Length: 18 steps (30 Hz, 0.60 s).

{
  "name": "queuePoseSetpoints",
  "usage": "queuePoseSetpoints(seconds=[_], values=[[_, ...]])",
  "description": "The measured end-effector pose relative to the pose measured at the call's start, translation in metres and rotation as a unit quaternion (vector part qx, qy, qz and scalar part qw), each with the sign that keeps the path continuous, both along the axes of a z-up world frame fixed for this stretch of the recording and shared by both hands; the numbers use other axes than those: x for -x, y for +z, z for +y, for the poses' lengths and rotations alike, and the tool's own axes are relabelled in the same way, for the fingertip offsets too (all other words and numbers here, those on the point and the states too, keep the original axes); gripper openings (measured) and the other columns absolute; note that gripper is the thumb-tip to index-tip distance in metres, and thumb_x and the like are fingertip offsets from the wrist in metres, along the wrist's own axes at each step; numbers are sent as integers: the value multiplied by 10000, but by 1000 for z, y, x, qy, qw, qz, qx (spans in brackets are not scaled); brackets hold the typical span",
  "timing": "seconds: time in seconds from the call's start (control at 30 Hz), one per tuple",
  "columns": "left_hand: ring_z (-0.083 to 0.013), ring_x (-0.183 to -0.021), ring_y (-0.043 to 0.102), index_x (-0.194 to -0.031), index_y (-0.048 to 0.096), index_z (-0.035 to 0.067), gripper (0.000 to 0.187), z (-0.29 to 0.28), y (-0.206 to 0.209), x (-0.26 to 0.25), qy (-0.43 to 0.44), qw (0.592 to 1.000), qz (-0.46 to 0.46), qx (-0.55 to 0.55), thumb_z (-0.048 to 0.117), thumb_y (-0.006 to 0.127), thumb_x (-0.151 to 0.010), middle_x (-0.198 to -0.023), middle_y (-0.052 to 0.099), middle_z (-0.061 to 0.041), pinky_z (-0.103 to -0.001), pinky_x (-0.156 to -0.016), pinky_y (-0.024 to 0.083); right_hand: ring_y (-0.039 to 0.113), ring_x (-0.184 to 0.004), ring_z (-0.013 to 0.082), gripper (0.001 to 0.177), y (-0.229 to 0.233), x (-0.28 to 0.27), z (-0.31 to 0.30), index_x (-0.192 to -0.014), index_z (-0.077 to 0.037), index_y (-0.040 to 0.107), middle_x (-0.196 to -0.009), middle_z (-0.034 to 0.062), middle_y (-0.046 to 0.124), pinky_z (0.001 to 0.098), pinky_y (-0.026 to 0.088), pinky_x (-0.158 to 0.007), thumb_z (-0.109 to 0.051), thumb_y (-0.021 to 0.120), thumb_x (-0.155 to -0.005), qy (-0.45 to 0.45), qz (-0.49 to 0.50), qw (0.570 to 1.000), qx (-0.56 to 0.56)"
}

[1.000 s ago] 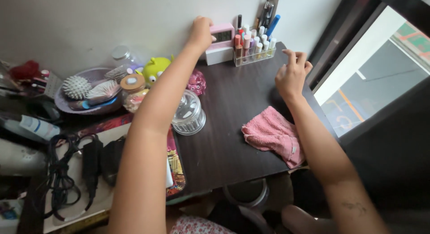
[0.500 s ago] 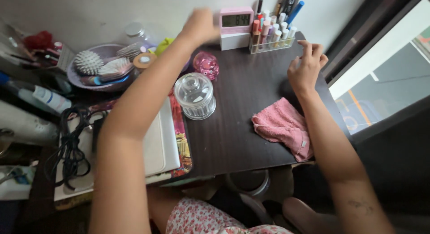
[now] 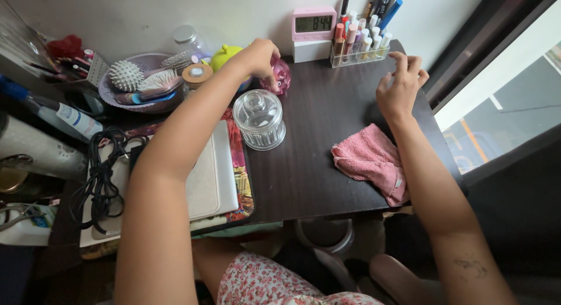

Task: Cleaning and organizing various items on a desk using a cloth.

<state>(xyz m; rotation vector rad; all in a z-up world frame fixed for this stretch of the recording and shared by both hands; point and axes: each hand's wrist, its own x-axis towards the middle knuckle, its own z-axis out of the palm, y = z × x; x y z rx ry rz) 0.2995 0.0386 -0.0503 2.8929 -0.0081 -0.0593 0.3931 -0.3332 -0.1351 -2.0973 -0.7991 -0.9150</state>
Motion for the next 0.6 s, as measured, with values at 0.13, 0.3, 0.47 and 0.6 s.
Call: queuePoseSetpoints(seconds=[0.13, 0.3, 0.47, 0.6], values=[[-363, -1077, 701, -1219, 697, -25, 931, 19, -22, -28, 2, 999, -33, 4, 324, 1030, -424, -1161, 710, -239, -414, -939, 556, 550, -1168, 297, 516, -1, -2, 0, -1317, -95, 611, -1178, 150, 544, 456, 314, -1054, 61, 616, -825, -1, 4, 1000, 2], [-407, -1098, 632, -1147, 711, -29, 870, 39, -54, -58, 3, 988, -154, 15, 341, 1054, -439, -1144, 668, -266, -432, -970, 515, 548, -1174, 299, 513, -1, -2, 1, -1317, -98, 613, -1177, 148, 541, 452, 312, -1048, 63, 617, -830, 0, 7, 1000, 11], [-404, -1084, 620, -1081, 683, -20, 836, 53, -67, -76, 13, 975, -213, 52, 334, 1059, -424, -1127, 659, -243, -436, -955, 511, 549, -1169, 295, 509, 0, -3, 1, -1309, -98, 621, -1167, 149, 539, 448, 315, -1049, 65, 615, -827, -2, 7, 1000, 17], [-398, -1058, 649, -1059, 679, -14, 787, 62, -72, -73, -17, 965, -252, 76, 331, 1060, -464, -1097, 688, -227, -440, -940, 528, 546, -1176, 302, 487, -1, -5, 1, -1280, -90, 622, -1174, 137, 550, 440, 316, -1041, 63, 620, -817, -1, -5, 1000, 26]])
